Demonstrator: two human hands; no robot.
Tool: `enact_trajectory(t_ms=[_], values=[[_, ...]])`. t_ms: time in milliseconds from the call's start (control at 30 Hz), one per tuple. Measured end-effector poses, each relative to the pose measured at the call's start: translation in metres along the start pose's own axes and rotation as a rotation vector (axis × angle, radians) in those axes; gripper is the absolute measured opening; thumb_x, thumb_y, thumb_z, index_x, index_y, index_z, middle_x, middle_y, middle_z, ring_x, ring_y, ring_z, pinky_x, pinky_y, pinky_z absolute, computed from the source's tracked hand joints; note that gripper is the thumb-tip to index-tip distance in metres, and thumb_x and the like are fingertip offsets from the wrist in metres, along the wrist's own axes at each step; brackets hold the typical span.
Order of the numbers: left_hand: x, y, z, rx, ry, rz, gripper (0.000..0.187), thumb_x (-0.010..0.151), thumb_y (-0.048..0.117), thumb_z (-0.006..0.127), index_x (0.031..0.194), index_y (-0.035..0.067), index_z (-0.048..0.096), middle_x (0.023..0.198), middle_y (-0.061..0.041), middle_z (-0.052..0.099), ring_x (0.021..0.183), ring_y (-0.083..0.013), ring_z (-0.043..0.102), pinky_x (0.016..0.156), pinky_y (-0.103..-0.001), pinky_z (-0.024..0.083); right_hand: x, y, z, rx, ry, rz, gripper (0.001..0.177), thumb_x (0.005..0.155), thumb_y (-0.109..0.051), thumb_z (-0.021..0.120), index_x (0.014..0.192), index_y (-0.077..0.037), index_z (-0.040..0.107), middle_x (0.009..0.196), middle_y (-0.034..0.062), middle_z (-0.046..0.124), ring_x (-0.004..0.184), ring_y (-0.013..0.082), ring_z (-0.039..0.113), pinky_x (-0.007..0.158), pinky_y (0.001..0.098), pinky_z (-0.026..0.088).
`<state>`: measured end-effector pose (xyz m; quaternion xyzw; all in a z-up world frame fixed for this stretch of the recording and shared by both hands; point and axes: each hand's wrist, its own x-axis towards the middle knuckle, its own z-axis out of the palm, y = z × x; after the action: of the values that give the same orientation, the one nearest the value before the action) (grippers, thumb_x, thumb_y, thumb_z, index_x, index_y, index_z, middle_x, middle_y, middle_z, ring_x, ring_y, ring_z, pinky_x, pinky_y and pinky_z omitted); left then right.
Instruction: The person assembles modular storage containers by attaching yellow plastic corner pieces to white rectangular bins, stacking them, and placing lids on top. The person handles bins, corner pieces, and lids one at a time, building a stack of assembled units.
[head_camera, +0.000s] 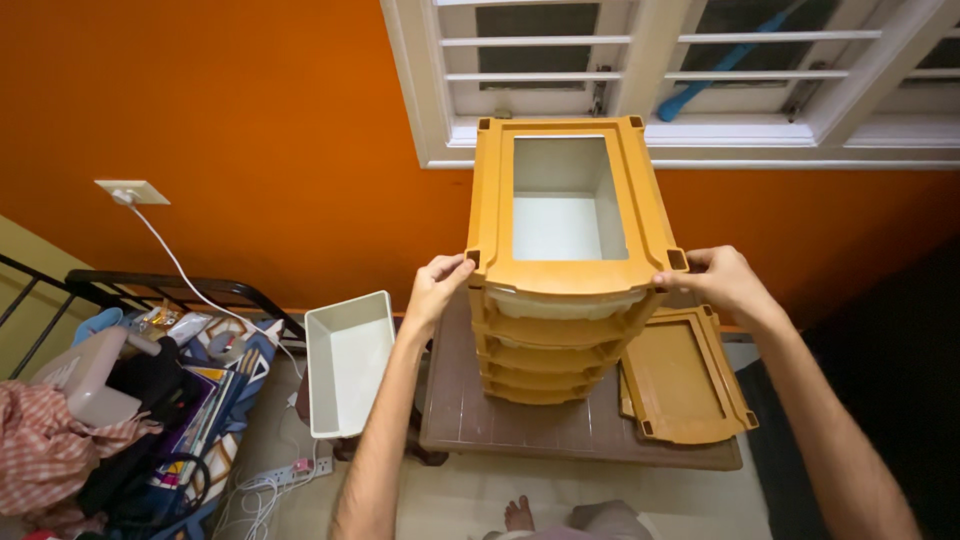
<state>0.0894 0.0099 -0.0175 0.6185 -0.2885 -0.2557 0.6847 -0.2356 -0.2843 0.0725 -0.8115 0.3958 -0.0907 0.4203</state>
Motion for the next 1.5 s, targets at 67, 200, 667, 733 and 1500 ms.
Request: enact_trajectory(t_ms=[67,200,667,733,1500], values=[[-0.001,-0.006,0.0,-0.045,-0.033,0.039,0.045,0.092,0.03,0.076,0.122,-0.004,0.071,0.116,-0.009,0.072,0.107,-0.0156,0.066,0.095,-0.029,0.05,0.002,0.005,0.004,-0.011,-0.001,0.01,0.059,0.069,-0.041,0.087,0.111,0.0,0.08,0.085,0.0142,0.08,0.078,0.0208,0.075,0.073,0.0376,0.059],[-0.004,-0.013,-0.001,-0.034,-0.026,0.033,0.045,0.092,0.029,0.076,0.123,-0.003,0.071,0.118,-0.007,0.07,0.109,-0.0148,0.065,0.096,-0.028,0.049,0.006,0.014,0.011,-0.004,-0.009,-0.009,0.065,0.068,-0.041,0.089,0.114,0.002,0.078,0.09,0.0177,0.08,0.084,0.0242,0.078,0.077,0.0377,0.061],[-0.003,-0.026,-0.005,-0.076,-0.031,-0.006,0.045,0.091,0.03,0.076,0.123,-0.002,0.072,0.107,-0.004,0.073,0.094,-0.0105,0.063,0.086,-0.026,0.049,0.005,0.014,0.014,0.136,0.022,-0.026,0.065,0.081,-0.04,0.081,0.129,0.001,0.069,0.098,0.0112,0.077,0.079,0.0152,0.066,0.067,0.0305,0.052],[-0.005,-0.027,-0.006,-0.06,-0.019,-0.011,0.045,0.092,0.031,0.076,0.123,-0.002,0.072,0.106,-0.004,0.073,0.095,-0.0102,0.063,0.087,-0.025,0.049,0.008,0.021,0.014,0.188,0.019,-0.036,0.063,0.08,-0.038,0.081,0.128,0.002,0.069,0.099,0.0101,0.076,0.077,0.0138,0.066,0.066,0.0286,0.051],[-0.001,-0.011,-0.006,0.183,0.017,-0.233,0.056,0.088,0.051,0.071,0.119,0.004,0.073,0.102,-0.004,0.073,0.092,-0.0121,0.063,0.079,-0.03,0.048,0.027,0.046,0.03,0.246,0.052,-0.012,0.067,0.082,-0.041,0.08,0.131,0.002,0.063,0.102,0.0096,0.075,0.086,0.0157,0.068,0.067,0.0283,0.051]])
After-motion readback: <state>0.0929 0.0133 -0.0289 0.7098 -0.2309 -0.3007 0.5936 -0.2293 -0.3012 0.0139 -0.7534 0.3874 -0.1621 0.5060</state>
